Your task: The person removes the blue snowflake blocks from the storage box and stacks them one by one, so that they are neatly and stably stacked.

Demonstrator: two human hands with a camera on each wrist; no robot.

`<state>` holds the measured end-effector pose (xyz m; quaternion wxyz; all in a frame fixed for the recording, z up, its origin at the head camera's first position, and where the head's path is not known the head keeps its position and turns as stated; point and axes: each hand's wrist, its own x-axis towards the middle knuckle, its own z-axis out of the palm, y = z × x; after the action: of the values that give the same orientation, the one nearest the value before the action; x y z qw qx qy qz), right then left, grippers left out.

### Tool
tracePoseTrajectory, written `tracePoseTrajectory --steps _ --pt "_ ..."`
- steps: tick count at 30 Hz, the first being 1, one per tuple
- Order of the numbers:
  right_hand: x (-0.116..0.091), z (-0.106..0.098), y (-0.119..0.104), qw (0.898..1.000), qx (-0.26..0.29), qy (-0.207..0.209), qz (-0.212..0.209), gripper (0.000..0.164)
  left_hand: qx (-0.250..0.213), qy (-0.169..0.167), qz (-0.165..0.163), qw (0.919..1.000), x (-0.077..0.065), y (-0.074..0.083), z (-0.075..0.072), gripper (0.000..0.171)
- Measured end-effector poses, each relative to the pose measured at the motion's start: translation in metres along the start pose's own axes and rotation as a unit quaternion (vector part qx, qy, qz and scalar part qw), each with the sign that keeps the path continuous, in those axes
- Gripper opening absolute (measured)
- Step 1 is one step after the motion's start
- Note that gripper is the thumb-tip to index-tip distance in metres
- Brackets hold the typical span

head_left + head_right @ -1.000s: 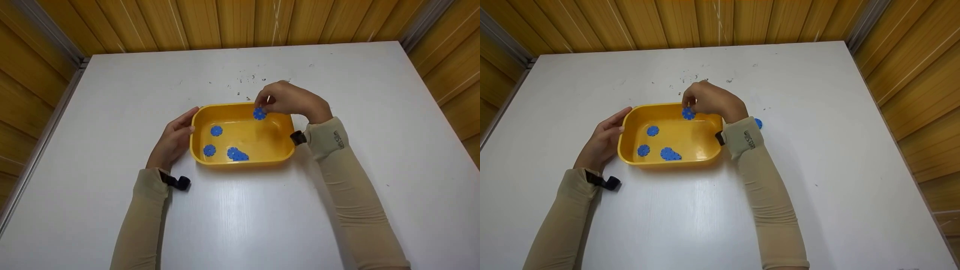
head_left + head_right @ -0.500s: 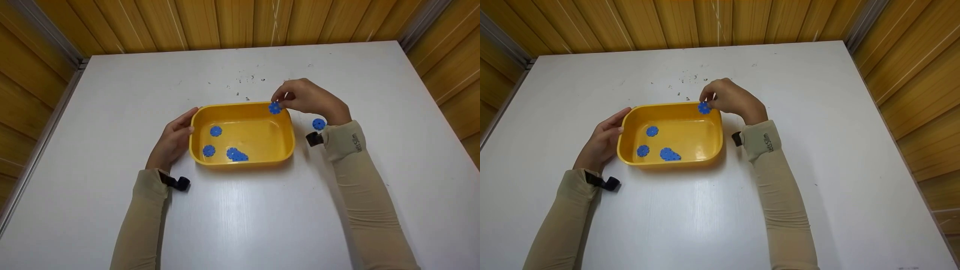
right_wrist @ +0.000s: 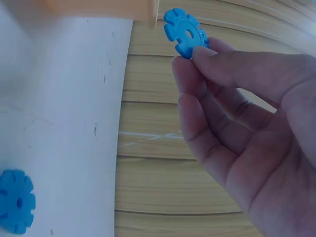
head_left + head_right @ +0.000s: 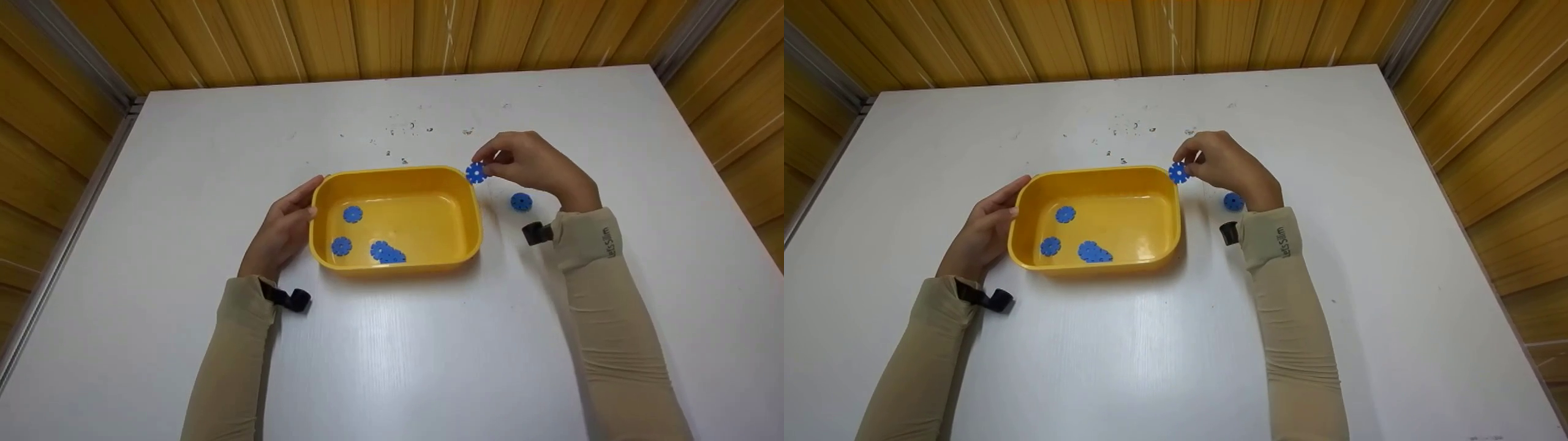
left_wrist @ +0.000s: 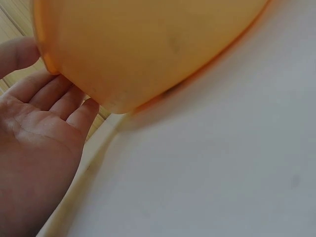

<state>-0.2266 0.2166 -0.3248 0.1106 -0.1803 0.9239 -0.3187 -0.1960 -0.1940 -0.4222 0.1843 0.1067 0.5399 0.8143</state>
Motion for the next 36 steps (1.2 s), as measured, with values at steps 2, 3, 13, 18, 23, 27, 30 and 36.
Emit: tracePoseTrajectory --steps 2,3,13,18,23,27,30,36 --pt "-0.002 -0.001 0.005 1.000 0.000 0.000 0.010 0.023 -0.001 0.002 -0.002 1.0000 0.000 0.000 0.000 0.056" --pt "-0.003 -0.001 0.007 1.000 -0.001 0.000 0.013 0.024 -0.002 0.002 -0.002 1.0000 0.000 0.000 0.000 0.057" --pt "-0.015 -0.004 0.027 0.998 0.004 -0.002 0.059 0.025 -0.001 -0.004 0.002 1.0000 -0.001 0.001 0.001 0.055" --pt "-0.021 -0.004 0.037 0.996 -0.002 -0.010 0.084 0.027 0.007 -0.003 0.010 0.9999 -0.002 0.000 0.001 0.057" --pt "-0.026 -0.004 0.047 0.995 -0.007 -0.019 0.102 0.028 0.011 -0.003 0.009 0.9999 -0.002 0.000 0.001 0.056" --pt "-0.029 -0.004 0.055 0.993 -0.009 -0.021 0.116 0.028 0.011 -0.004 0.009 0.9999 -0.002 0.001 0.001 0.056" --pt "-0.031 -0.005 0.059 0.991 -0.013 -0.025 0.128 0.029 0.006 -0.004 0.009 0.9999 -0.001 0.001 0.001 0.056" --pt "-0.032 -0.006 0.066 0.989 -0.012 -0.031 0.143 0.030 0.000 -0.004 0.008 1.0000 -0.001 0.001 0.001 0.057"
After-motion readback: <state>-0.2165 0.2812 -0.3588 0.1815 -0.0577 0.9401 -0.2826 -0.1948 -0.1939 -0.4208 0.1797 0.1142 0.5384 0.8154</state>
